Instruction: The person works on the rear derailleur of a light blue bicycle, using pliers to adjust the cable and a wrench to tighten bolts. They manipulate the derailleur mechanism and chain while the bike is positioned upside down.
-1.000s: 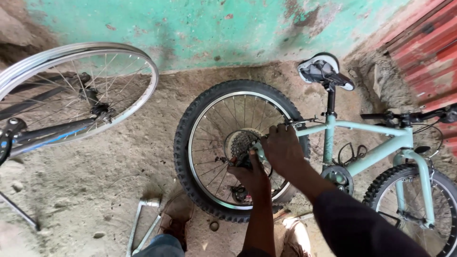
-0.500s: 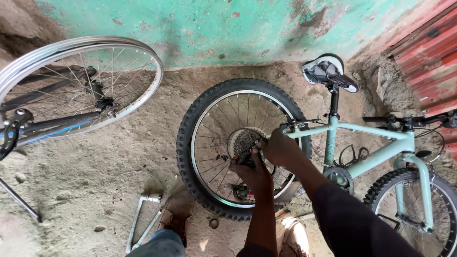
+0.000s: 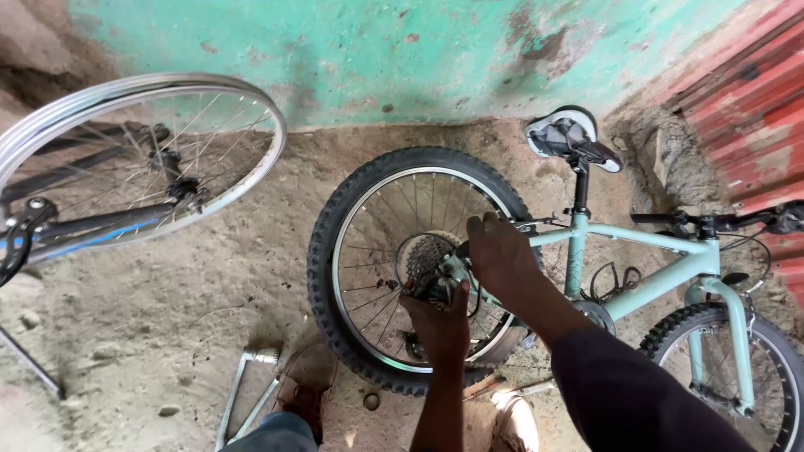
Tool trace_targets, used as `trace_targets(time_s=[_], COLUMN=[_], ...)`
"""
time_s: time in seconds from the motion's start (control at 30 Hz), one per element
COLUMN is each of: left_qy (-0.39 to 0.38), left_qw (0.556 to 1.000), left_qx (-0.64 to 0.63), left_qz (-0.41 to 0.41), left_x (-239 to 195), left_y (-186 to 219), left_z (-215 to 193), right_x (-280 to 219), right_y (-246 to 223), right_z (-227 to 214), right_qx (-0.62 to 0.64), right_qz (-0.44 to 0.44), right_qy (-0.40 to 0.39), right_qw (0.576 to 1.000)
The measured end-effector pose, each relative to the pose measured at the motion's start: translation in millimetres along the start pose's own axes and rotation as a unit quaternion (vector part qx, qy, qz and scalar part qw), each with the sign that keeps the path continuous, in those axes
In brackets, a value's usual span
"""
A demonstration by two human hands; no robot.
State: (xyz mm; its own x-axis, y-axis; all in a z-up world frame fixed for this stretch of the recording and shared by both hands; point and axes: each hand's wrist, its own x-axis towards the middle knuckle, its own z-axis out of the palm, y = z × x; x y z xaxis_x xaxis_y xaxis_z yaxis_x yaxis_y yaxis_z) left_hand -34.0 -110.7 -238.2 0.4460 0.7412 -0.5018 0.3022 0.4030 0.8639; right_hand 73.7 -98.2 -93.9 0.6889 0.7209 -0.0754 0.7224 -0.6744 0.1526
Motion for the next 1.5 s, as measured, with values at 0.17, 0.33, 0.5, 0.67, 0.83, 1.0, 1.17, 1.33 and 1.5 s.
trace_targets(time_s=[0.17,0.33,0.5,0.67,0.83,1.0,1.17,1.33,1.5], left_qy=[-0.058,-0.132,-0.162,-0.159,-0.149,-0.106,-0.009,-0.078,0.015], left_qw=[0.998,0.991,0.985,0.986,0.985,0.987,0.991,0.994,0.981], left_qx=[0.005,0.0,-0.009,0.002,-0.077,-0.115,-0.128,-0.042,-0.193], left_qz=[0.008,-0.005,0.062,0.057,0.036,0.026,0.025,-0.065,-0.025], left_x=[-1.6,2.3,20.5,22.7,13.8,14.0,45.7,20.5,26.1], left_y=[18.5,26.1,19.6,9.9,-0.6,-10.8,-68.7,-6.7,-29.9], left_z=[-23.7,-40.3,-36.3,-34.9,-23.1,-10.1,29.3,5.0,33.7], right_x=[-18.0,-18.3,-14.8,-10.5,-4.3,-13.2,11.8,33.1,28.5], right_y=[6.8,12.8,15.4,19.0,30.8,25.2,32.7,31.3,38.3], right_z=[-2.4,-6.1,0.0,7.4,35.8,18.6,17.3,28.2,24.0], right_qx=[0.035,0.091,0.077,0.086,0.206,0.344,0.197,0.048,0.179], right_qz=[-0.052,-0.036,-0.051,-0.041,0.063,0.152,0.103,0.038,0.068], right_qy=[0.023,-0.008,-0.011,-0.009,-0.008,-0.01,-0.09,-0.14,-0.241], right_qw=[0.998,0.995,0.996,0.995,0.977,0.927,0.971,0.988,0.952])
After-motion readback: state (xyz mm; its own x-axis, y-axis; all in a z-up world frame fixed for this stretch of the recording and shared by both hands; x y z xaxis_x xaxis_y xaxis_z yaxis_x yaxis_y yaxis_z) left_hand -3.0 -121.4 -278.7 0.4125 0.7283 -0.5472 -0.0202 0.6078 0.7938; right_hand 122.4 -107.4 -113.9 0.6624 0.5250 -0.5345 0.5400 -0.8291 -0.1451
